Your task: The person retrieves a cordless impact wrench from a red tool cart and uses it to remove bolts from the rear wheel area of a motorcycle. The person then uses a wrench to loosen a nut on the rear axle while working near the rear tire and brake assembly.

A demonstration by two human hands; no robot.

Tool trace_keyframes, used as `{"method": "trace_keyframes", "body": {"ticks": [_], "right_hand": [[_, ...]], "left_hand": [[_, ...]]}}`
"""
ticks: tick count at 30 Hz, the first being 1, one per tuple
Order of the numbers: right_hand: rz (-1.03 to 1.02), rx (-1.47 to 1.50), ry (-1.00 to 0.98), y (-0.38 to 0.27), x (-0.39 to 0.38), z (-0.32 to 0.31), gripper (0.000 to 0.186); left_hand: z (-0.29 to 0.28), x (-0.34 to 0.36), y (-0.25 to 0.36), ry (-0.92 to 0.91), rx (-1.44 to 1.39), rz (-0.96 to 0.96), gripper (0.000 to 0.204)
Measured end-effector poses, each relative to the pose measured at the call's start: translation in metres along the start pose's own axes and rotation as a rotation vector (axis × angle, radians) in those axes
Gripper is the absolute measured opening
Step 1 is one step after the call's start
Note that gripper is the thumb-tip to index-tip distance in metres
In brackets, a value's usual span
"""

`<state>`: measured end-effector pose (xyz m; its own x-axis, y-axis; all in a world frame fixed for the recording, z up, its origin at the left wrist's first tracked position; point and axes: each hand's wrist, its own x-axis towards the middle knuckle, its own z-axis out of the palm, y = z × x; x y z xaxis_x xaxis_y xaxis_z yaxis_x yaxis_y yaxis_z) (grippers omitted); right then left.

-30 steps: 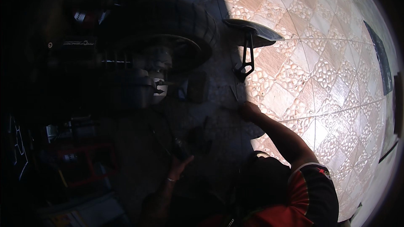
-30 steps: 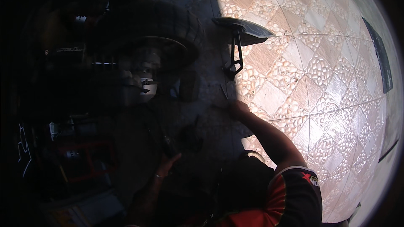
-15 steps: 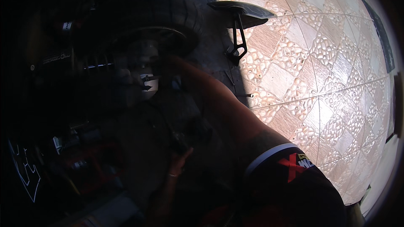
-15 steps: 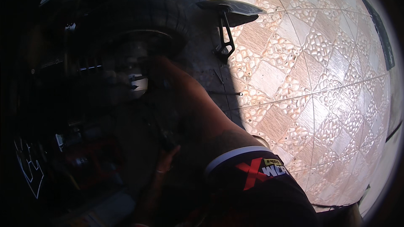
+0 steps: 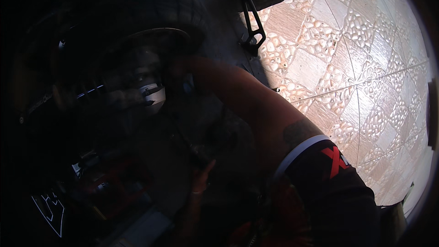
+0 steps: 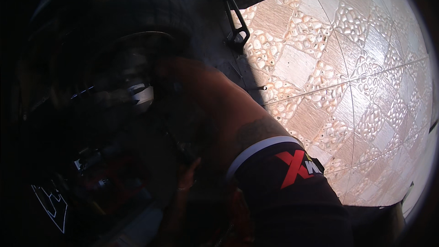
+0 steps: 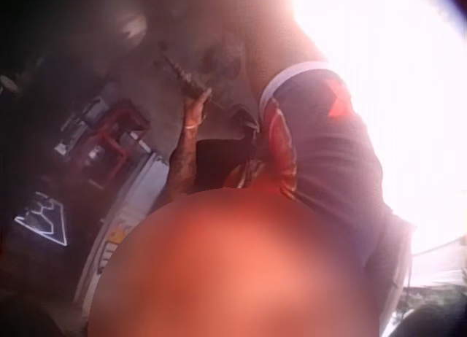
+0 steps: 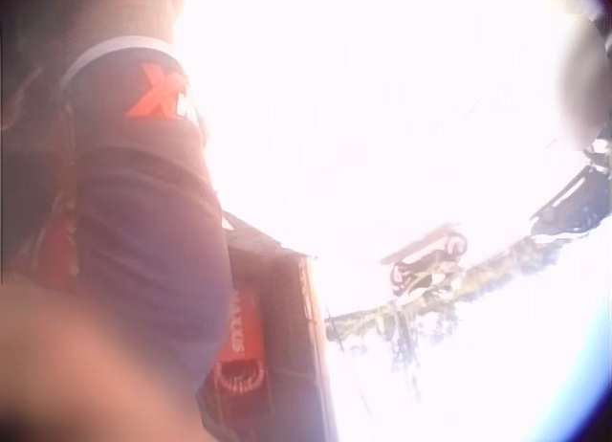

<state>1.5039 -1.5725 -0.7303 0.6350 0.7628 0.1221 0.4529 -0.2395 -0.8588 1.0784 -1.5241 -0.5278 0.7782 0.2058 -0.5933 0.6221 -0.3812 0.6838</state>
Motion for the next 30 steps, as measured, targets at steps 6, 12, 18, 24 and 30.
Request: {"method": "trace_keyframes", "body": {"ticks": [6, 12, 18, 24, 30], "right_hand": [[0.453, 0.120, -0.470, -0.015, -0.112, -0.043, 0.039], [0.654, -0.477, -0.160, -0.046, -0.337, -0.033, 0.031], [0.540, -0.558, -0.031, -0.055, -0.361, -0.028, 0.025], [0.542, -0.410, 0.040, -0.070, -0.346, -0.062, 0.029], [0.216, -0.207, 0.091, -0.089, -0.254, -0.095, 0.029]], "left_hand": [[-0.004, 0.000, -0.010, 0.028, -0.094, -0.282, 0.069], [-0.003, 0.000, -0.003, 0.007, -0.128, -0.238, 0.074], [-0.001, 0.002, 0.002, -0.020, -0.185, -0.253, 0.068], [-0.004, 0.002, -0.005, -0.005, -0.159, -0.243, 0.072], [-0.002, 0.001, -0.002, -0.002, -0.158, -0.242, 0.073]]}}
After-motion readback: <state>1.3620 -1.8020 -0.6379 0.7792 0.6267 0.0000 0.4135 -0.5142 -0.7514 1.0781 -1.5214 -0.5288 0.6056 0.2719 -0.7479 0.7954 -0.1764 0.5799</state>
